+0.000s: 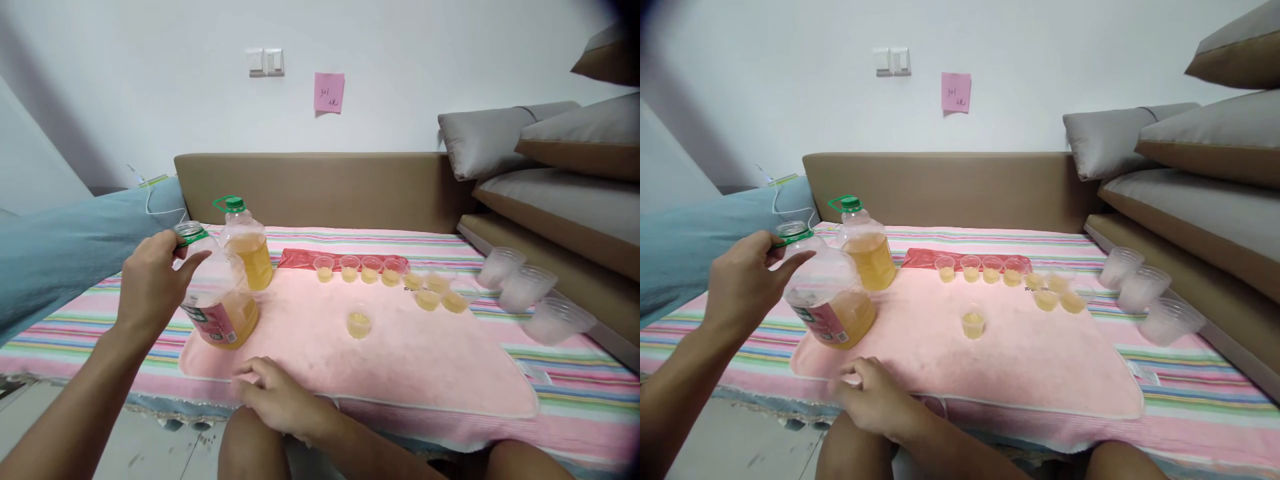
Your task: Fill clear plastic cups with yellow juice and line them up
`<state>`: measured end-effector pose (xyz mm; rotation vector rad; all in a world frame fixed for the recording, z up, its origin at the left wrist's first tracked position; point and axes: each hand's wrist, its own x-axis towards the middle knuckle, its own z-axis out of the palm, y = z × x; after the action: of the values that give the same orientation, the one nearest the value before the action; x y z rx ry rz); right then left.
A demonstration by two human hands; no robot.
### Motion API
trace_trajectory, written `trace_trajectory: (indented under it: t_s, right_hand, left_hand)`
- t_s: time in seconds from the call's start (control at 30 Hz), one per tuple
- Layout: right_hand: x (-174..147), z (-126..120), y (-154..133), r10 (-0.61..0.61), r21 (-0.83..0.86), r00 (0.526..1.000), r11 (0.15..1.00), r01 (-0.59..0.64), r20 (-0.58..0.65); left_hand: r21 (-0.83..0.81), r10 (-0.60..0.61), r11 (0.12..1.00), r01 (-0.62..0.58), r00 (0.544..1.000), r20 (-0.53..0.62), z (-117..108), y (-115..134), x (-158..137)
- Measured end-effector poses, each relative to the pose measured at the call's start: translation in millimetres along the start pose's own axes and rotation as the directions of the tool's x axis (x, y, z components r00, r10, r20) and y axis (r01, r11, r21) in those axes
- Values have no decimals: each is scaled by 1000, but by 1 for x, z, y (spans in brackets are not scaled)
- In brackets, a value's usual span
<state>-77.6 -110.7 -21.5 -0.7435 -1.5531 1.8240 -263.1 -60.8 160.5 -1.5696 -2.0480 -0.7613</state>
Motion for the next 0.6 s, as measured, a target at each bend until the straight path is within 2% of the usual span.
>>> trace_trajectory:
  t_s: [0.2, 0.3, 0.33, 0.4, 0.47, 0.53, 0.6]
  right_hand:
    - [-68, -31, -31, 81, -289, 979, 957, -25, 185]
    - [-86, -58, -60, 49, -351, 971, 936, 38, 234]
    - [-89, -70, -72, -19, -378, 971, 919, 111, 240]
    - [-93, -100, -95, -76, -429, 978, 890, 155, 196]
    - [-95, -135, -113, -179, -593, 983, 789, 163, 33]
    - [-97, -170, -124, -324, -728, 937, 673, 131, -131]
    - [-100, -199, -126, -426, -795, 873, 602, 78, -237]
  left_hand:
    - [77, -5, 997, 6, 1000, -11, 4, -4, 3]
    - [60, 20, 998, -19, 1000, -12, 6, -6, 0]
    - [32, 48, 998, -48, 999, -13, 6, -7, -1]
    - [-29, 100, 995, -100, 995, -20, 7, -8, -5]
    - [-66, 99, 993, -101, 995, -35, 9, -11, -5]
    - [-121, 69, 989, -81, 993, -100, 10, -12, -4]
    - [-172, 62, 979, -104, 970, -236, 11, -9, -5]
